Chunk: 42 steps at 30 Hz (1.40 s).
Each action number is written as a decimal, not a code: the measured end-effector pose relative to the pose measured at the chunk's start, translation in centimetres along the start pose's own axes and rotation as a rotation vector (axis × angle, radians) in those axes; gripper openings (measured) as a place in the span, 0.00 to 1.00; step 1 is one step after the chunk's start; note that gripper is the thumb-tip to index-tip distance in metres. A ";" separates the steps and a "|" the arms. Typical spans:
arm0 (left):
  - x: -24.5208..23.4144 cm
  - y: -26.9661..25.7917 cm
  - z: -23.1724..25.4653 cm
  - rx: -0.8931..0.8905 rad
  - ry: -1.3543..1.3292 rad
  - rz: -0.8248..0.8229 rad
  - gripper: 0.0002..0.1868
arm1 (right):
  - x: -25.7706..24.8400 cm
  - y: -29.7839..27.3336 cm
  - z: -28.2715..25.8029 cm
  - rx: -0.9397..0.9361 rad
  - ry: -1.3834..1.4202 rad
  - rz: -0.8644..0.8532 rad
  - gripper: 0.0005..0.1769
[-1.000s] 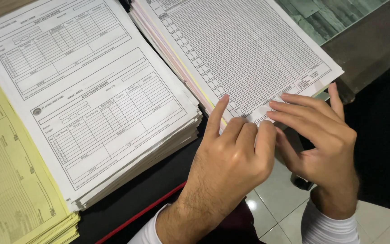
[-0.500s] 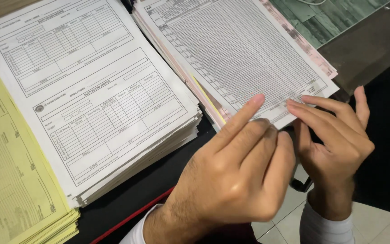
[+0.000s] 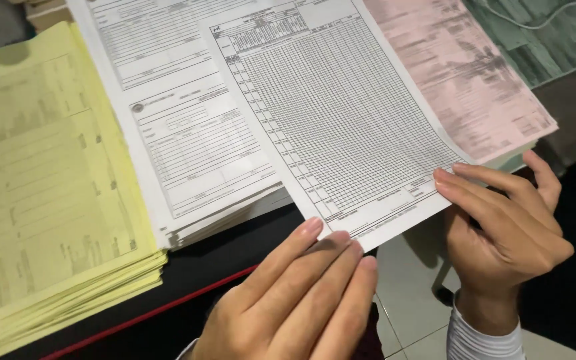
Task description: Organizing and flipping through various stacks of printed forms and documents on a desk.
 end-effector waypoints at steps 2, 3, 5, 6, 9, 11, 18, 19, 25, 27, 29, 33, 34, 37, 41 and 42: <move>-1.3 -1.3 -0.5 -0.042 0.025 -0.019 0.07 | 1.0 0.6 -1.2 -0.031 0.031 -0.030 0.13; -1.9 -1.9 -1.0 -0.095 -0.007 -0.033 0.06 | 1.5 1.0 -1.8 -0.042 0.069 -0.032 0.16; -3.0 -3.1 -1.5 -0.158 -0.035 -0.042 0.06 | 2.1 1.4 -2.6 -0.061 0.113 -0.040 0.22; -3.6 -3.7 -2.1 -0.210 -0.034 -0.053 0.10 | 2.7 1.6 -2.8 -0.065 0.122 -0.058 0.21; -4.7 -4.8 -3.4 -0.263 0.008 -0.028 0.12 | 3.8 2.3 -3.8 -0.089 0.153 -0.108 0.19; -5.3 -5.4 -4.0 -0.266 0.049 0.006 0.12 | 4.6 2.8 -4.5 -0.108 0.174 -0.143 0.17; -6.3 -7.2 -5.9 -0.351 0.110 0.078 0.15 | 6.8 4.2 -6.2 -0.152 0.120 -0.194 0.26; -6.2 -7.3 -6.1 -0.351 0.116 0.077 0.15 | 7.2 4.3 -6.2 -0.147 0.101 -0.204 0.27; -6.2 -7.5 -6.5 -0.356 0.121 0.084 0.12 | 8.0 4.3 -6.1 -0.123 0.111 -0.173 0.24; -6.0 -7.5 -6.8 -0.372 0.114 0.087 0.11 | 8.3 4.3 -6.1 -0.122 0.103 -0.171 0.25; -5.8 -7.4 -7.4 -0.379 0.114 0.092 0.10 | 8.7 4.5 -5.9 -0.122 0.093 -0.159 0.26; -5.2 -7.7 -8.0 -0.355 0.109 0.093 0.05 | 9.4 4.4 -5.4 -0.112 0.083 -0.146 0.23; -5.0 -7.8 -8.3 -0.362 0.091 0.090 0.05 | 9.5 4.5 -5.3 -0.112 0.084 -0.140 0.22; -4.8 -7.9 -8.6 -0.371 0.109 0.091 0.05 | 9.9 4.7 -5.4 -0.105 0.090 -0.143 0.22; -4.4 -8.1 -9.0 -0.414 0.083 0.076 0.06 | 10.3 4.6 -5.3 -0.084 0.094 -0.142 0.21; -4.3 -8.2 -9.0 -0.420 0.090 0.076 0.06 | 10.4 4.5 -5.3 -0.076 0.101 -0.149 0.21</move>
Point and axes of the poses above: each hand's wrist, its own y-axis towards the middle knuckle, its own x-axis out of the palm, z = x × y, the point moved 8 cm from there along y, towards the middle knuckle, and after that the axes turned 5 degrees about -z, right-handed, at the moved point
